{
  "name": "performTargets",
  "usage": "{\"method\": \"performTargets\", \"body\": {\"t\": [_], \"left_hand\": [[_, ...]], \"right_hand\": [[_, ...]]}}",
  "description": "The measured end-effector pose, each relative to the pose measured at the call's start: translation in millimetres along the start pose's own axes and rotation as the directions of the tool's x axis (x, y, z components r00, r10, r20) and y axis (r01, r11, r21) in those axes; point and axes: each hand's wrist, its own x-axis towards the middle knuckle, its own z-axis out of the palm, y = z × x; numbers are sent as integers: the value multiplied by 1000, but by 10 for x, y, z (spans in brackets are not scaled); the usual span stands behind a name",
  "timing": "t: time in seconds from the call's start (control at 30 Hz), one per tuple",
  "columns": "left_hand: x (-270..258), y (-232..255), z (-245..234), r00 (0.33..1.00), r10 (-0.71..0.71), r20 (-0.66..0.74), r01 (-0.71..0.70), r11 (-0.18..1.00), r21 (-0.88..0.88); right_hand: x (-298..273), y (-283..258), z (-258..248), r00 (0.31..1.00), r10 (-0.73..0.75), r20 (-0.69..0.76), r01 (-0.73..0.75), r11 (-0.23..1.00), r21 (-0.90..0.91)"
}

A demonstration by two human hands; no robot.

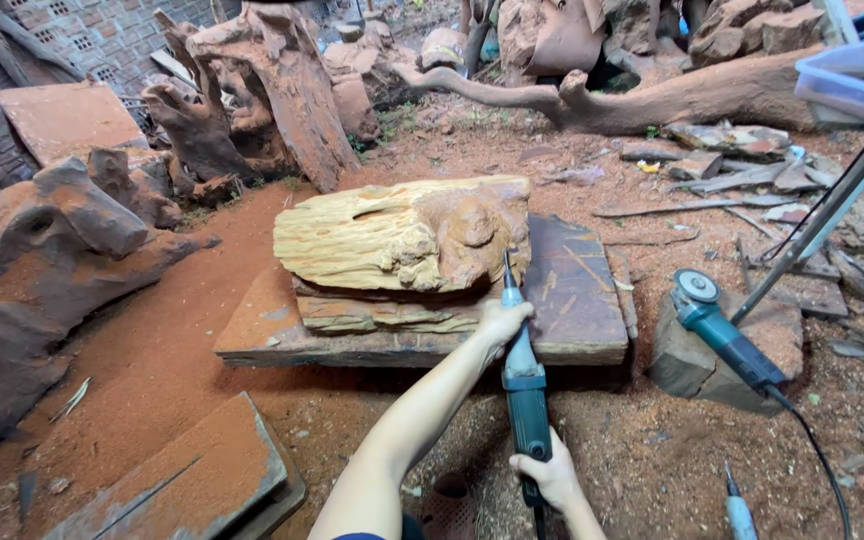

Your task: Carving a large piece of wood using a die grinder

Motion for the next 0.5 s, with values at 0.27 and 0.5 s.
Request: {"method": "performTargets", "body": {"t": [0.27, 0.5], "left_hand": [[136, -10, 15, 998, -63, -21, 63, 998, 31], [591, -393, 119, 995, 11, -95, 4, 987, 160]], "right_hand": [[-15, -41, -17, 991, -110, -73, 81, 944, -319], [-279, -360, 178, 998, -21, -64, 27, 996, 88]]}}
